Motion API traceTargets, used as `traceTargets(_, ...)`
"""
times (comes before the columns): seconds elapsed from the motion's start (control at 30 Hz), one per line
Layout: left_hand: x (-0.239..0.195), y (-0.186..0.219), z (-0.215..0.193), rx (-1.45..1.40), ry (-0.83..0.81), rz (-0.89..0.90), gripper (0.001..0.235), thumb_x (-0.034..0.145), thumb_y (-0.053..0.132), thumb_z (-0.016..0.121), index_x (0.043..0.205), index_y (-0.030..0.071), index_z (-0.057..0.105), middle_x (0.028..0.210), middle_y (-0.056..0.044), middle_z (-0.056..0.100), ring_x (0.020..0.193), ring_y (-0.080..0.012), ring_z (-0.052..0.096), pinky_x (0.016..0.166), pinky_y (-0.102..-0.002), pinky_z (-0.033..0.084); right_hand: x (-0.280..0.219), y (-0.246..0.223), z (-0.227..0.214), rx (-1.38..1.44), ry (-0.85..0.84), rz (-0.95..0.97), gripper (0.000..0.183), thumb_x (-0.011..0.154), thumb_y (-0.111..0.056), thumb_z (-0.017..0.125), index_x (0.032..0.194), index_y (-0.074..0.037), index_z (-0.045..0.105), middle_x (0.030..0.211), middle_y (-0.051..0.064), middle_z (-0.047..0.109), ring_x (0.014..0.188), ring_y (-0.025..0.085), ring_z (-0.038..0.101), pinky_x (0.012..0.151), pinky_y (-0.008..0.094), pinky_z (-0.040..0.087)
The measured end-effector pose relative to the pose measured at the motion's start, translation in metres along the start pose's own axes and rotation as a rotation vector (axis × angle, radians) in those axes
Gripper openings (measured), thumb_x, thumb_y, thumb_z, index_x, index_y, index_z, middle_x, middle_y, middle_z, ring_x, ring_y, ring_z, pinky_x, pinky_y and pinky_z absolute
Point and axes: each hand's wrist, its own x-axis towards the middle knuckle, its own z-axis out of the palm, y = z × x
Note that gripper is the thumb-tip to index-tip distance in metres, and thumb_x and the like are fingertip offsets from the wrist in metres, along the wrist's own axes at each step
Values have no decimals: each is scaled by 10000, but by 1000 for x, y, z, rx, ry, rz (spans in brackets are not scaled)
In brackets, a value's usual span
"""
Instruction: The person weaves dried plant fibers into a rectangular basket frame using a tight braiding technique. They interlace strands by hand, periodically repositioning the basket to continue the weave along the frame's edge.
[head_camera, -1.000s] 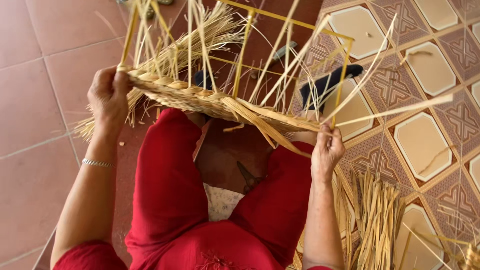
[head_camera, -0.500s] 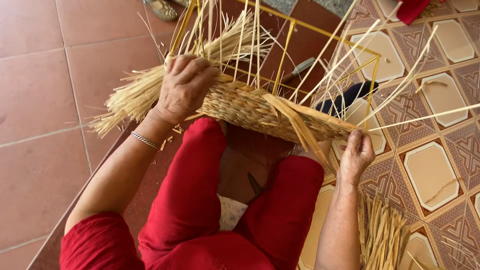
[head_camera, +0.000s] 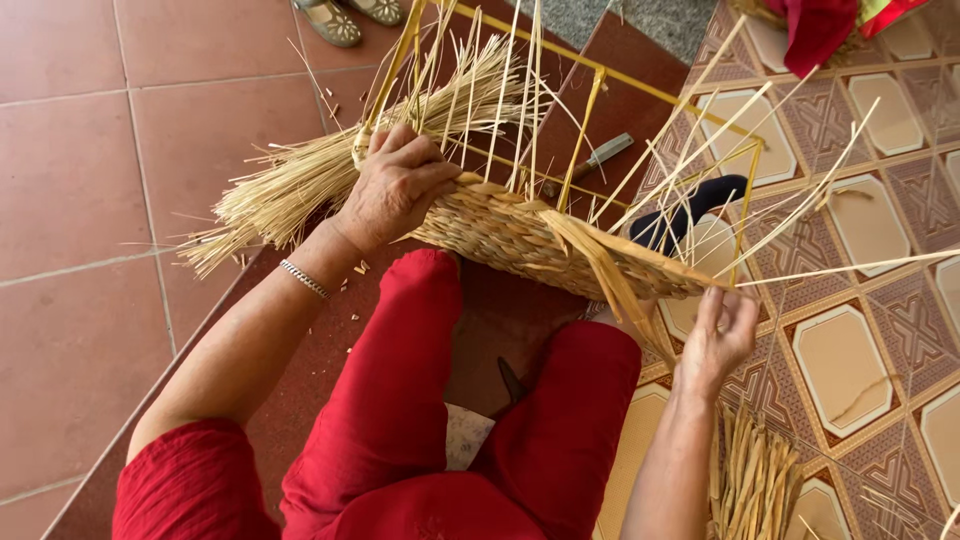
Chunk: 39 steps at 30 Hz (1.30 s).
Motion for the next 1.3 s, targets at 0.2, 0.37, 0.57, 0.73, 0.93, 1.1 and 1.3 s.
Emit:
traceTargets(0.2, -4, 2, 7, 47, 105, -13, 291, 1013, 275, 767, 1261, 131, 719, 1170, -22, 637, 1081, -224, 554, 967, -409, 422, -82, -77, 22, 38, 87, -684, 192, 936, 39, 676, 1090, -64, 629, 1062, 107, 654, 865, 174, 596, 769, 310, 514)
traceTargets(0.37, -1, 0, 6, 180, -69, -37, 475, 1013, 388, 715, 1421, 177, 594, 1399, -106, 552, 1300, -277, 502, 1146, -485, 352, -78, -115, 129, -400, -451, -1103, 532, 929, -141, 865, 1400, -73, 628, 1567, 127, 496, 1527, 344, 376, 1316, 506, 328)
traceTargets(0.57, 21, 0, -3, 183, -279, 60, 778, 916, 524, 656, 1569, 183, 407, 1652, -175, 264, 1528, -360, 199, 1229, -593, 130, -37, -125, 189, -576, -684, -1077, 968, 802, -281, 888, 1595, -128, 354, 1697, 53, 234, 1579, 323, 141, 1282, 622, 158)
traceTargets(0.73, 35, -7, -6, 54, -438, 118, 815, 840, 445, 718, 1523, 120, 415, 1630, -174, 287, 1516, -362, 224, 1234, -527, 171, -29, -112, 187, -588, -658, -1041, 893, 833, -254, 860, 1576, -97, 391, 1673, 76, 294, 1559, 338, 214, 1262, 619, 229)
traceTargets(0.93, 49, -18, -4, -50, -502, 185, 798, 769, 320, 769, 1472, 91, 469, 1589, -142, 386, 1468, -336, 341, 1196, -492, 268, -33, -102, 193, -582, -558, -1069, 641, 882, -155, 823, 1460, -57, 562, 1589, 110, 464, 1517, 339, 339, 1243, 512, 358)
traceTargets(1.1, 53, -24, 3, -164, -626, 76, 564, 899, 285, 698, 1401, 83, 537, 1513, -105, 511, 1409, -297, 470, 1092, -433, 440, -34, -105, 195, -544, -593, -1018, 494, 857, -134, 819, 1318, -36, 672, 1453, 126, 605, 1426, 332, 485, 1193, 470, 437)
traceTargets(1.3, 66, -18, -3, -208, -708, -41, 477, 879, 293, 699, 1317, 120, 621, 1299, -80, 675, 1145, -299, 654, 923, -432, 536, -29, -115, 192, -511, -664, -963, 398, 844, -113, 823, 1213, -24, 703, 1258, 142, 713, 1252, 326, 644, 1076, 459, 526)
